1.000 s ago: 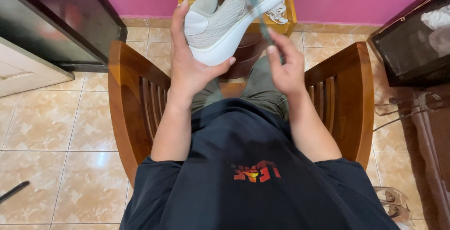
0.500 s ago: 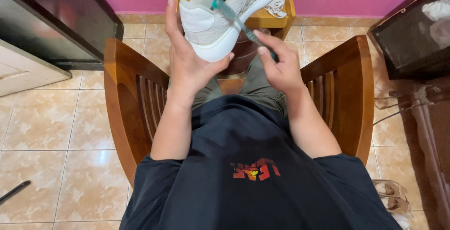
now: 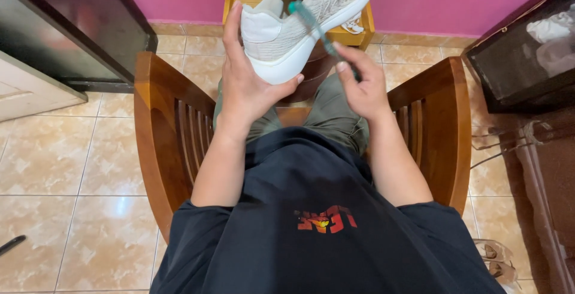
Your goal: The person scrubs a white sneaker with a toothbrush, focusing on the upper mesh, laces, and sole. The person rotates the shoe to clean different areas and dips the brush into a small bowl of liquid periodically.
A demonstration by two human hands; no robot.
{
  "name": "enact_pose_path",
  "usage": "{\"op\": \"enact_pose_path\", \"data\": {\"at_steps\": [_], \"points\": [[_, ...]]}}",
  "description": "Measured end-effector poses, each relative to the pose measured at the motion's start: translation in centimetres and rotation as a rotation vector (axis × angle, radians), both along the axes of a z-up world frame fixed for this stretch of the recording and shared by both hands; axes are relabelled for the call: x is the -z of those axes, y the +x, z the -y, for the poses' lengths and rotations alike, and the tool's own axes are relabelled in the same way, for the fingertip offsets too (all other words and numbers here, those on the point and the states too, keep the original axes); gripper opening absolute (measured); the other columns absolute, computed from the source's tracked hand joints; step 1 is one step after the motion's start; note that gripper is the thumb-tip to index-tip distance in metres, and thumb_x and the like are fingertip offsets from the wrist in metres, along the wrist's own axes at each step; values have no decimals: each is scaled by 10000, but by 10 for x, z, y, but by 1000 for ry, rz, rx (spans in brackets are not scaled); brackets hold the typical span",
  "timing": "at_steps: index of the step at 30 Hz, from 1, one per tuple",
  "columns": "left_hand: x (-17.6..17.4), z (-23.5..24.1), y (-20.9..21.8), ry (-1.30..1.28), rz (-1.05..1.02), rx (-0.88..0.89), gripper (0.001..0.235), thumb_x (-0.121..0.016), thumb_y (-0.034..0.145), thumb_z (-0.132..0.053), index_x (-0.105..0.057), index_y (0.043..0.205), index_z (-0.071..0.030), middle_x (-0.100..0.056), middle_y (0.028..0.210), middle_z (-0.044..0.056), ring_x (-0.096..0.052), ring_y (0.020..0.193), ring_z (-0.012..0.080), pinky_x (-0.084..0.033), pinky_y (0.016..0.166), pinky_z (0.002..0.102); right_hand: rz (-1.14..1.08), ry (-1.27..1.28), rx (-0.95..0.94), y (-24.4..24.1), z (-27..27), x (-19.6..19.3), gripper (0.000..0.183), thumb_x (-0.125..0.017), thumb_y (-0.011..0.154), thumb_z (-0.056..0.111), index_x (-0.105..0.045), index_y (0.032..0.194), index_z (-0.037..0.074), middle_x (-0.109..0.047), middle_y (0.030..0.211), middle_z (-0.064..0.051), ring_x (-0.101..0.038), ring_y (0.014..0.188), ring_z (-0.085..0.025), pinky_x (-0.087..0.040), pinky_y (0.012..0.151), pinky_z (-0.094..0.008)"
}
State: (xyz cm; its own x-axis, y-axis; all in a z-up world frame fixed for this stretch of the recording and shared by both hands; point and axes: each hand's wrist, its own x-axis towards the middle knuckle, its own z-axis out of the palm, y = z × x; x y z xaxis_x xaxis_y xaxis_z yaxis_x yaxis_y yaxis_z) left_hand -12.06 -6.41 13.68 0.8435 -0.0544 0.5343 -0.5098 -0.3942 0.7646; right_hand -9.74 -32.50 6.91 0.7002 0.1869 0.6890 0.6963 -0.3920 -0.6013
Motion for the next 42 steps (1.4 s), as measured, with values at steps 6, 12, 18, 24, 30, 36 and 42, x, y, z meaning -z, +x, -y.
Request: {"op": "enact_pose_path", "data": {"at_steps": [6, 12, 18, 24, 30, 36, 42], "points": [[2, -1, 1, -57, 6, 26, 1273, -1026, 731, -270, -99, 1599, -197, -238, 1710, 132, -396, 1573, 365, -475, 1209, 479, -25, 7, 103, -6, -3, -8, 320, -538, 1118, 228, -617, 1372, 51, -650, 1386, -152, -623, 1320, -283, -513, 1139, -428], [5, -3, 1, -73, 24, 45, 1296, -1046, 748, -236, -83, 1614, -190, -183, 1738, 123, -336, 1620, 359, -418, 1285, 474, -61, -2, -84, -4, -5, 5, 287, -581, 1096, 168, -626, 1361, 69, -667, 1359, -140, -652, 1281, -264, -531, 1126, -406], [11, -3, 5, -52, 58, 51, 1291, -1050, 755, -260, -93, 1619, -191, -197, 1738, 69, -367, 1615, 335, -464, 1261, 476, -83, -25, 73, -3, 5, 1, 288, -551, 1105, 214, -620, 1363, 106, -641, 1402, -120, -608, 1328, -263, -486, 1134, -433], [12, -5, 7, -55, 93, 72, 1290, -1053, 776, -237, -85, 1628, -176, -170, 1746, 80, -289, 1649, 338, -383, 1341, 480, -117, 124, 334, -1, 5, -13, 393, -522, 1115, 339, -574, 1421, 98, -641, 1333, -82, -608, 1061, -167, -508, 883, -306], [12, -8, 8, -76, 99, 98, 1305, -1064, 753, -205, -91, 1620, -143, -175, 1733, 133, -249, 1650, 341, -285, 1379, 468, -84, -28, -79, -14, -2, -13, 314, -561, 1102, 176, -599, 1391, 58, -639, 1400, -156, -624, 1327, -287, -514, 1156, -436], [14, -9, 5, -40, 124, 113, 1260, -1041, 773, -261, -111, 1618, -172, -232, 1718, 98, -388, 1595, 331, -425, 1300, 476, -186, 118, 384, -8, 22, -35, 345, -493, 1116, 208, -525, 1438, 87, -574, 1465, -111, -638, 1115, -187, -559, 942, -337], [40, -12, 30, 74, 453, 62, 1155, -1014, 886, -311, -126, 1622, -249, -353, 1605, 129, -456, 1476, 342, -460, 1242, 535, 63, -70, 196, -22, 28, -49, 318, -473, 1152, 195, -588, 1388, 16, -631, 1398, -193, -595, 1343, -340, -490, 1153, -472]]}}
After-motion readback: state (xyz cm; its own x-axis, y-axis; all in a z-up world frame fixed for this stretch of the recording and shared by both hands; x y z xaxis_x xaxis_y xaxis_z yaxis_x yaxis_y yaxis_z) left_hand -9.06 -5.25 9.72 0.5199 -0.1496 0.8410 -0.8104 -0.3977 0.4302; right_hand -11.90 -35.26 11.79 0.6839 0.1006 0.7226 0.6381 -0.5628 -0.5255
